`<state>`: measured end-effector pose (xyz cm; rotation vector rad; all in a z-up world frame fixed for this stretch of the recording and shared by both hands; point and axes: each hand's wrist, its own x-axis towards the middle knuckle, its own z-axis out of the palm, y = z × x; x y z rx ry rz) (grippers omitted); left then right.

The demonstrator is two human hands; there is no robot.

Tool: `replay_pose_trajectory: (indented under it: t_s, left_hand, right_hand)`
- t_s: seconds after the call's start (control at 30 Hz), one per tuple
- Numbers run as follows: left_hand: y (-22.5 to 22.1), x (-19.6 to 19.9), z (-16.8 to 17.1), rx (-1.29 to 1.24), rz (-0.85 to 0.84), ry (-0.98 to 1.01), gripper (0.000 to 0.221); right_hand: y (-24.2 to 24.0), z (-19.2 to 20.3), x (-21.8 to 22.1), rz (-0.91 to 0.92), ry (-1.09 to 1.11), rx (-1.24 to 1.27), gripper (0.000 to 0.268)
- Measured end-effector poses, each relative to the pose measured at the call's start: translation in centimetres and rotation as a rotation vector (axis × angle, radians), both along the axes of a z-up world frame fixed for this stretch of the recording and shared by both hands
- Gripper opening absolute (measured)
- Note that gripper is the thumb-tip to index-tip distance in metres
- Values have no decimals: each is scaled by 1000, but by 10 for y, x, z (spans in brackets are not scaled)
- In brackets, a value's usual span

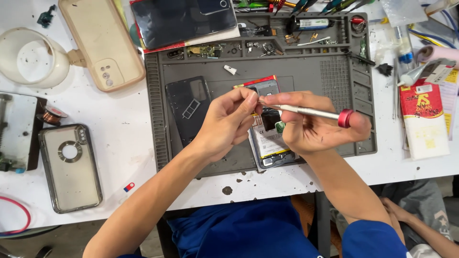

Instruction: Securing internal components of a mobile phone using a precision screwdriver and tiny screws.

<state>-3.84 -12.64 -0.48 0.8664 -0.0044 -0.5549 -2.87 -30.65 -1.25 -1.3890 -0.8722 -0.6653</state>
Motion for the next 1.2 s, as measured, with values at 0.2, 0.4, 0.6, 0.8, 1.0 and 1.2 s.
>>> replay_pose_trajectory:
  t_s: [0.2,0.4,0.6,0.8,1.0,1.2]
  left_hand:
    - [0,-1,-7,75,122,-85,22]
    - [-1,-4,5,348,302,-437,14]
    - [-1,-1,3,363,283,-382,26]
    - [29,21,0,629,503,-388,32]
    - [45,25,8,618,624,-427,20]
    - [50,27,6,658,639,-485,46]
  right_hand:
    - [14,11,3,-127,-44,-36,97]
    - [5,9,-1,-317,67,-81,92]
    - [0,4,1,-212,167,-42,90]
    - [-23,1,21,-334,248,-180,86]
    - [-40,-17,39,-249,319,-377,76]
    - [-38,-20,38,-247,410,-397,75]
